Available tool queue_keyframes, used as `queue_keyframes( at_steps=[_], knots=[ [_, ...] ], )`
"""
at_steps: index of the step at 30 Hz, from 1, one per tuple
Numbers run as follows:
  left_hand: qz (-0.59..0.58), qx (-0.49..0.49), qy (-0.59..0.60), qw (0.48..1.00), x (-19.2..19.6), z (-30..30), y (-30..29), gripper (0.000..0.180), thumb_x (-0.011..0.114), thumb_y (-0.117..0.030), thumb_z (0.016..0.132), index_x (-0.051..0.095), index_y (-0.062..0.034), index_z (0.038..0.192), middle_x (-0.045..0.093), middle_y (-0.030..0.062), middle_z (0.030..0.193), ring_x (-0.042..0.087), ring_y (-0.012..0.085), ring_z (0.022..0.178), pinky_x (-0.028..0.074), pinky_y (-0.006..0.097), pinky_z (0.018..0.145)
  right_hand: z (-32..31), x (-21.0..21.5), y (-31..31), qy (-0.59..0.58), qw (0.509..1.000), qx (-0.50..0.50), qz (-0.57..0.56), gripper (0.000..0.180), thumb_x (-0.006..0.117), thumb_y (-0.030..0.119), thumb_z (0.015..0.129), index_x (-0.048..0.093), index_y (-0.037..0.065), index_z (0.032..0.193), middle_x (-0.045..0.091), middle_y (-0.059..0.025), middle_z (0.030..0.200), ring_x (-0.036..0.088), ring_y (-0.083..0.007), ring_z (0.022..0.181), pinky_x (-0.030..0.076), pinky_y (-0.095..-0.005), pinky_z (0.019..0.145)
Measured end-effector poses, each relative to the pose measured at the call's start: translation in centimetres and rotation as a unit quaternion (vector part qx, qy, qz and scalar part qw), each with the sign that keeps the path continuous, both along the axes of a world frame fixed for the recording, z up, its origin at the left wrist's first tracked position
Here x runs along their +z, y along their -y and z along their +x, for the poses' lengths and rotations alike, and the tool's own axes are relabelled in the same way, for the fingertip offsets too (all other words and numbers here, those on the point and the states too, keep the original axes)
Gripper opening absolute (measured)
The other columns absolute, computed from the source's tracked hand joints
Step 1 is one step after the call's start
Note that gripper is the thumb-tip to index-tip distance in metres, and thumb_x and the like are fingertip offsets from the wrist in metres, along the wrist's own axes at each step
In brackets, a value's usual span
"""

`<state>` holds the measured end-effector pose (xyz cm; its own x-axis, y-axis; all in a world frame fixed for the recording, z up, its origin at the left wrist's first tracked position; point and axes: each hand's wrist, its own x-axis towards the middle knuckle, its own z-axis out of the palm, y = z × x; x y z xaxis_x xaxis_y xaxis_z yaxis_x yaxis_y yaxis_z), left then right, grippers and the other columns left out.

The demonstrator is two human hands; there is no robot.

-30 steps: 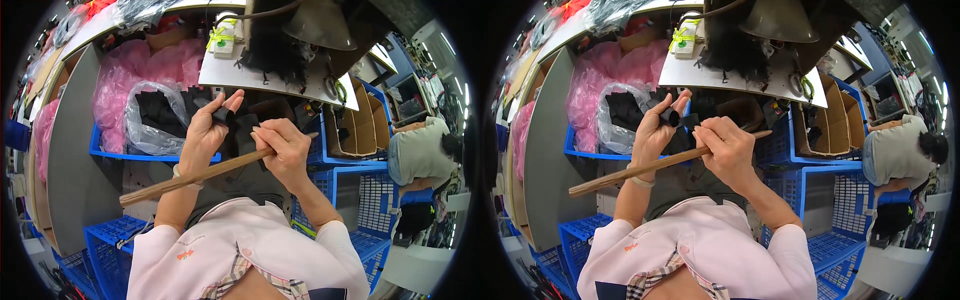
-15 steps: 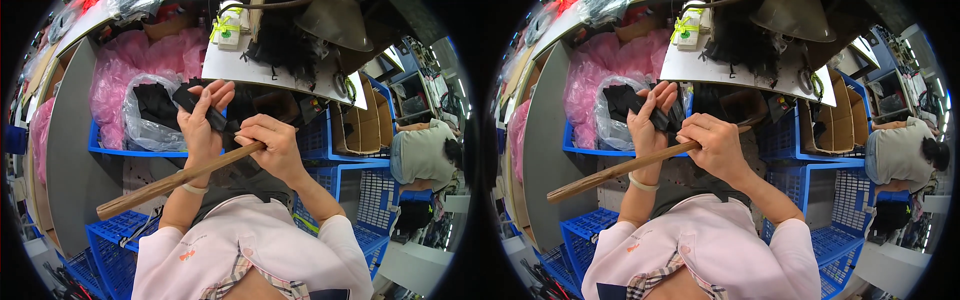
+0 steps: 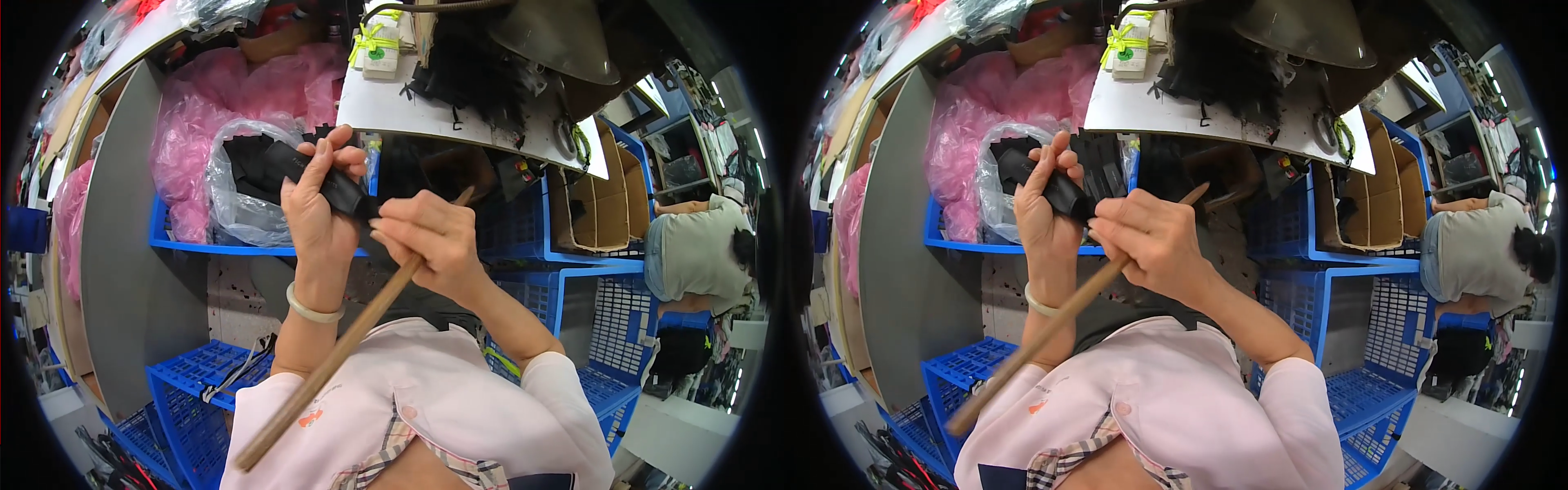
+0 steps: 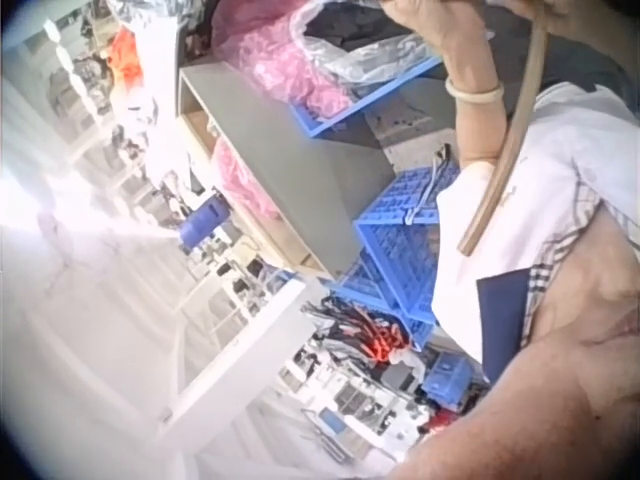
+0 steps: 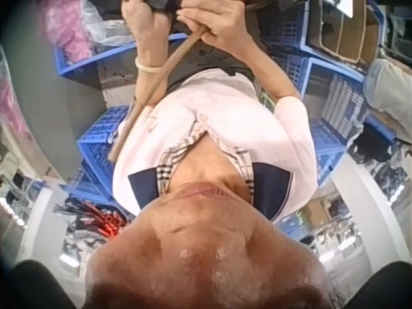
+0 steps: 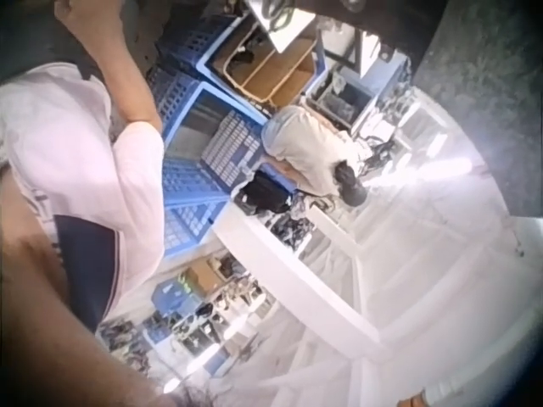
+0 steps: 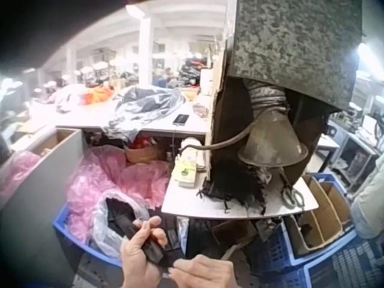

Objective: The worker is using a wooden stick to guide and fit black fabric components onto a specialized forming machine on a factory floor.

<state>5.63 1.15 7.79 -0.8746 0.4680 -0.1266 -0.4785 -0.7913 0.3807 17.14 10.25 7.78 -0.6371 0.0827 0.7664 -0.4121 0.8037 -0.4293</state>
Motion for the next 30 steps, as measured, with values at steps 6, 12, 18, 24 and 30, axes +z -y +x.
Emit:
queue_keyframes(
  at_steps=[6,12,18,24,30],
  knots=[
    [0.095,-0.091,0.058,0.990,-1.4,-0.4,1.1,0.007,0.054,-0.004,0.092,0.047,-0.0061,0.092,0.060,0.0161,0.104,0.058,0.0161,0.077,0.053,0.026,0.064,0.3,0.4,-0.9,0.048,0.991,0.102,-0.078,0.013,0.073,0.002,0.068,0.065,-0.001,0.080,0.063,-0.0097,0.082,0.060,-0.0206,0.063,0.047,-0.0269,0.052],
    [0.155,-0.119,0.164,0.967,-2.4,-1.3,1.4,0.008,0.053,-0.005,0.092,0.046,-0.0043,0.089,0.058,0.0146,0.103,0.060,0.0160,0.077,0.056,0.025,0.066,0.5,0.8,-0.8,0.091,0.968,0.138,-0.189,0.007,0.070,0.001,0.073,0.065,-0.001,0.079,0.063,-0.0090,0.081,0.061,-0.0204,0.064,0.049,-0.0267,0.056],
    [0.157,-0.166,0.199,0.953,-1.8,-0.2,1.7,0.009,0.054,-0.007,0.092,0.049,-0.0001,0.095,0.058,0.0133,0.095,0.061,0.0160,0.075,0.057,0.024,0.066,0.2,1.0,-0.8,0.097,0.966,0.171,-0.165,0.010,0.072,0.003,0.073,0.065,-0.002,0.079,0.062,-0.0101,0.080,0.059,-0.0163,0.061,0.044,-0.0230,0.053],
    [0.223,-0.198,0.182,0.937,-2.0,0.2,2.3,0.015,0.051,-0.009,0.094,0.049,0.0046,0.101,0.056,0.0104,0.093,0.057,0.0173,0.078,0.054,0.027,0.068,0.3,0.7,-0.1,0.069,0.984,0.066,-0.149,0.012,0.071,-0.002,0.069,0.063,0.000,0.077,0.061,-0.0077,0.076,0.058,-0.0159,0.058,0.043,-0.0231,0.050],
    [0.283,-0.238,0.219,0.903,-2.1,0.3,2.5,0.014,0.051,-0.010,0.094,0.049,0.0032,0.100,0.055,0.0107,0.094,0.056,0.0180,0.078,0.051,0.028,0.068,0.2,0.1,0.0,0.026,0.995,0.020,-0.091,0.013,0.072,-0.003,0.067,0.062,0.001,0.076,0.060,-0.0079,0.074,0.058,-0.0177,0.056,0.044,-0.0245,0.048]
  ],
)
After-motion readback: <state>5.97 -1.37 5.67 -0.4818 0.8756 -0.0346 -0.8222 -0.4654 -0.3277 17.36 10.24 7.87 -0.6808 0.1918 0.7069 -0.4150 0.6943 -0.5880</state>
